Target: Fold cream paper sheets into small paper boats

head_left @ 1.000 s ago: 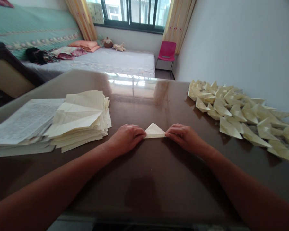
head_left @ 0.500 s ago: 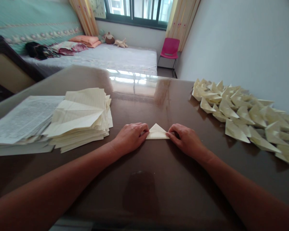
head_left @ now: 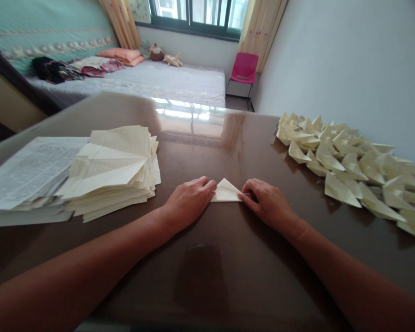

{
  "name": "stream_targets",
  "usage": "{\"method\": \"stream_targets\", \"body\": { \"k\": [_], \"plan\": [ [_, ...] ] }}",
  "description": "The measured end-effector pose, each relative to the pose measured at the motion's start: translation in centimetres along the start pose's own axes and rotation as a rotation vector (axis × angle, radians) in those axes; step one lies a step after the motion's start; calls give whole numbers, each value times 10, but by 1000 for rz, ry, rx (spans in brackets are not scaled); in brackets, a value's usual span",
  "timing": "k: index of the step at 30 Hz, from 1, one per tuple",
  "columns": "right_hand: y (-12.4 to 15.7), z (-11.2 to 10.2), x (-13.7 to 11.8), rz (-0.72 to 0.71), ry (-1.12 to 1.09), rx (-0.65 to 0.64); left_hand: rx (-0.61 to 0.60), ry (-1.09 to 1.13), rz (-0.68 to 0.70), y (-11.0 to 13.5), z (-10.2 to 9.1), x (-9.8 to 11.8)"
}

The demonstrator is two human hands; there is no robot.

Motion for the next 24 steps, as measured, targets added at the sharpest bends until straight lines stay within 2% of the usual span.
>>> {"method": "stream_targets", "body": {
  "k": [4, 6, 8, 14, 17, 20, 24],
  "plan": [
    [1, 1, 0, -8, 2, 7, 126, -66, 220, 3, -13, 18],
    [2, 1, -1, -11, 0, 13, 104, -66, 357, 6, -11, 29],
    [2, 1, -1, -9, 6, 26, 61, -87, 434, 9, -7, 34],
    [1, -4, -5, -13, 62, 55, 36, -145, 439, 10, 0, 36],
    [5, -13, -23, -151, 148, 89, 40, -145, 433, 9, 0, 36],
    [15, -13, -46, -343, 252, 18, 26, -138, 424, 8, -1, 36],
    [26, -12, -54, -387, 377, -91, 1, -151, 414, 8, -1, 37]
  ]
}}
Point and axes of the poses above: each hand's wrist, its own y-axis away from the middle knuckle, its own z-axis out of the palm, x = y × z, the point moved 8 cm from there along -y, towards the middle knuckle, and after that the axes turned 9 degrees about x, right-handed, at the moved point
